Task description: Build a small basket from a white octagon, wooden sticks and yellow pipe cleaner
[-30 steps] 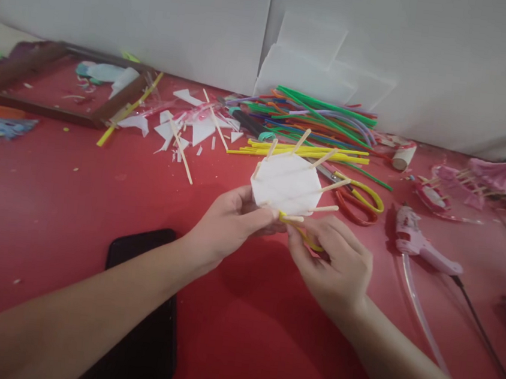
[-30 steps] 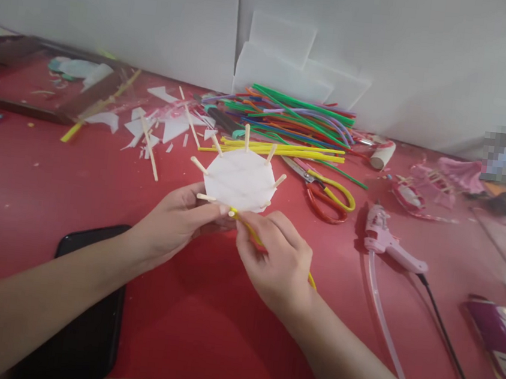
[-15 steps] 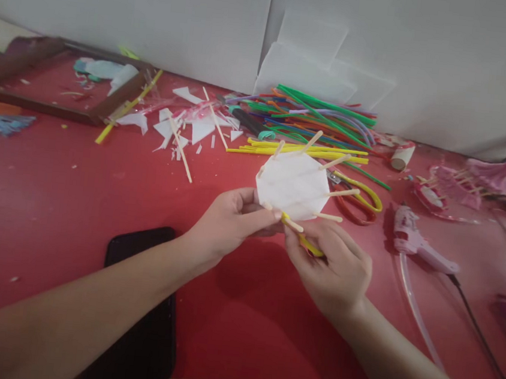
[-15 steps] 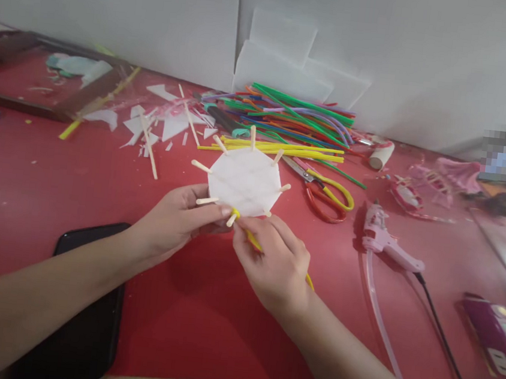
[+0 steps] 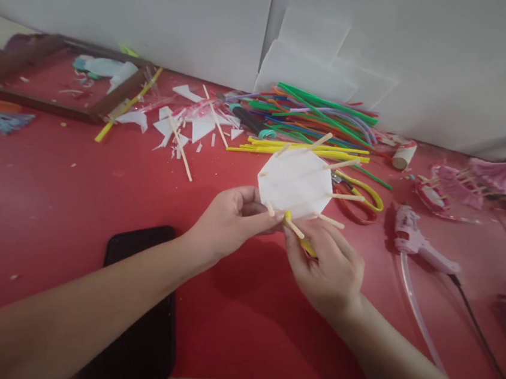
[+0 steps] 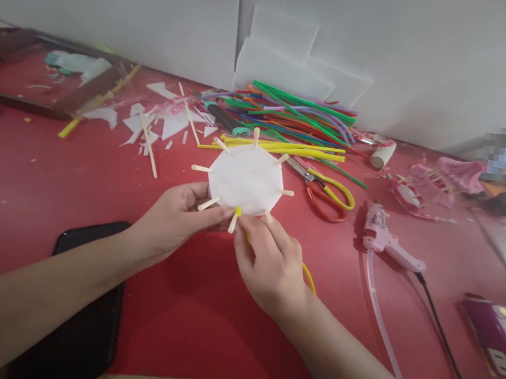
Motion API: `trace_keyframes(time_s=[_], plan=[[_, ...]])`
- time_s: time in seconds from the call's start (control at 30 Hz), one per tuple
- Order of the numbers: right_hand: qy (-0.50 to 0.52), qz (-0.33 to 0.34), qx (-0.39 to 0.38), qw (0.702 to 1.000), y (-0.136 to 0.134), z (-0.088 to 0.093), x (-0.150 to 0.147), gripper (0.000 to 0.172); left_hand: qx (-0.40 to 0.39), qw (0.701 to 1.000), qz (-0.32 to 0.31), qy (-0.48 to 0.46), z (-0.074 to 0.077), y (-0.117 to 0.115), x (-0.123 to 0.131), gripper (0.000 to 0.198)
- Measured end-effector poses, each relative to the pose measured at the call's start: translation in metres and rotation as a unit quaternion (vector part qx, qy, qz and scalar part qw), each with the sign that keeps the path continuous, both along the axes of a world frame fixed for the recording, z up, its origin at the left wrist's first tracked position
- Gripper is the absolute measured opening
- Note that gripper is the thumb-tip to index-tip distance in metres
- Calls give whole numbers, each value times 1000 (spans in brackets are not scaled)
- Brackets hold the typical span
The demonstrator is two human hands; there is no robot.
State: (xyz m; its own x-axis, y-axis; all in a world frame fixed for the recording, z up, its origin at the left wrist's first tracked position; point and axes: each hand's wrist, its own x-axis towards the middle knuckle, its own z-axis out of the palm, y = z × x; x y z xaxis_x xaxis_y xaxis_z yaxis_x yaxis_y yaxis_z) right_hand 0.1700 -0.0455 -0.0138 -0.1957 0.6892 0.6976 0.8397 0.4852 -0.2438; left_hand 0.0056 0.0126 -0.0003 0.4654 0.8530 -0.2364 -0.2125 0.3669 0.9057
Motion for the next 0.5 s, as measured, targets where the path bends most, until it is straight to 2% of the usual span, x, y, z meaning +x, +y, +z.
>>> trace_keyframes(time_s=[0.1, 0.3, 0.5], plan=[[-4, 4, -1, 1000, 0, 0, 1, 11, -8, 1000, 16, -5, -1, 0, 2, 22], [49, -37, 20, 998, 2, 8, -4, 10, -30, 999, 33, -27, -2, 1, 4, 24], [55, -20, 10, 998, 2, 10, -3, 13, -28, 999, 18, -39, -3, 2, 3, 26]])
